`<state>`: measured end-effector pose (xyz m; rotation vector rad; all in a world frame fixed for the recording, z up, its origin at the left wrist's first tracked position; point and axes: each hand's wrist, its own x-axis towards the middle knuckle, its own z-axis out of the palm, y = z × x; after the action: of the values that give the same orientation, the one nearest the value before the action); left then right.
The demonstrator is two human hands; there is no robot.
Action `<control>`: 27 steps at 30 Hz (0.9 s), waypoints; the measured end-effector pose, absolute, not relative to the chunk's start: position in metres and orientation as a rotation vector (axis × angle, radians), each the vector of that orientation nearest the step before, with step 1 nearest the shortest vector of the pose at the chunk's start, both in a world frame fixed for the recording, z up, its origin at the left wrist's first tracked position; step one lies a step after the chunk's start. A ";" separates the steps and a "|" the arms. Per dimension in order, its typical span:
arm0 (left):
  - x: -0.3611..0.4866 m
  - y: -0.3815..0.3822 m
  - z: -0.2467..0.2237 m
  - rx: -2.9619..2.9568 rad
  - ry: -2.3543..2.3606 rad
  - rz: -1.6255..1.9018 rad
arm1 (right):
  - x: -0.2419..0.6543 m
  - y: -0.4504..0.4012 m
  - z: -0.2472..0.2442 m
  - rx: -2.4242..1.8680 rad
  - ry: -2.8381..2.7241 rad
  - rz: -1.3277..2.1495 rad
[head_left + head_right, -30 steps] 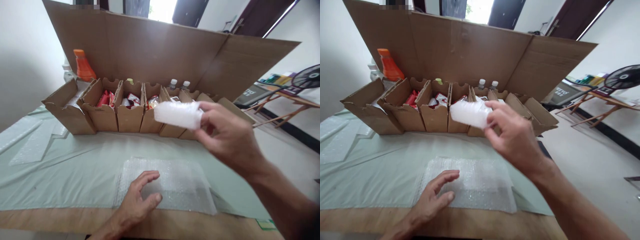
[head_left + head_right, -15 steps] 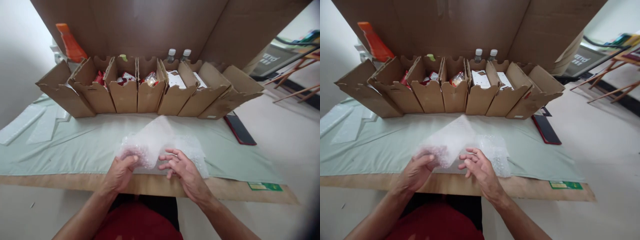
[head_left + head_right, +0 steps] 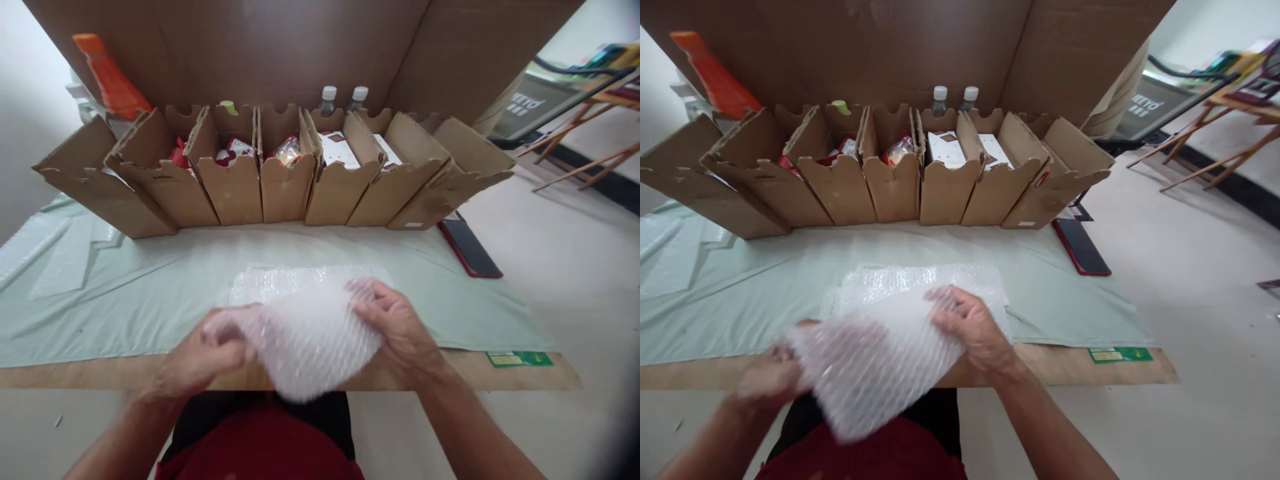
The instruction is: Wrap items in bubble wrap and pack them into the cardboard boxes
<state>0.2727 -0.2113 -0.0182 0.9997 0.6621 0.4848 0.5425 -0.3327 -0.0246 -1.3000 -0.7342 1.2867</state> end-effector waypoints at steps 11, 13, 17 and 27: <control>0.341 -0.163 -0.050 2.346 1.194 0.643 | 0.615 -0.282 -0.055 -2.202 -1.671 -0.447; 0.339 -0.176 -0.054 2.458 1.069 0.741 | 0.619 -0.282 -0.036 -2.096 -1.738 -0.651; 0.343 -0.198 -0.061 2.542 0.620 0.453 | 0.608 -0.238 0.050 -1.759 -1.930 -0.575; 0.351 -0.197 -0.079 2.384 0.436 0.013 | 0.510 0.055 0.119 -2.100 -2.394 -0.125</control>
<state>0.3511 -0.1967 -0.0787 2.3843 0.4357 0.0133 0.5097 0.0550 0.1191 -2.0995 -2.3944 -0.1253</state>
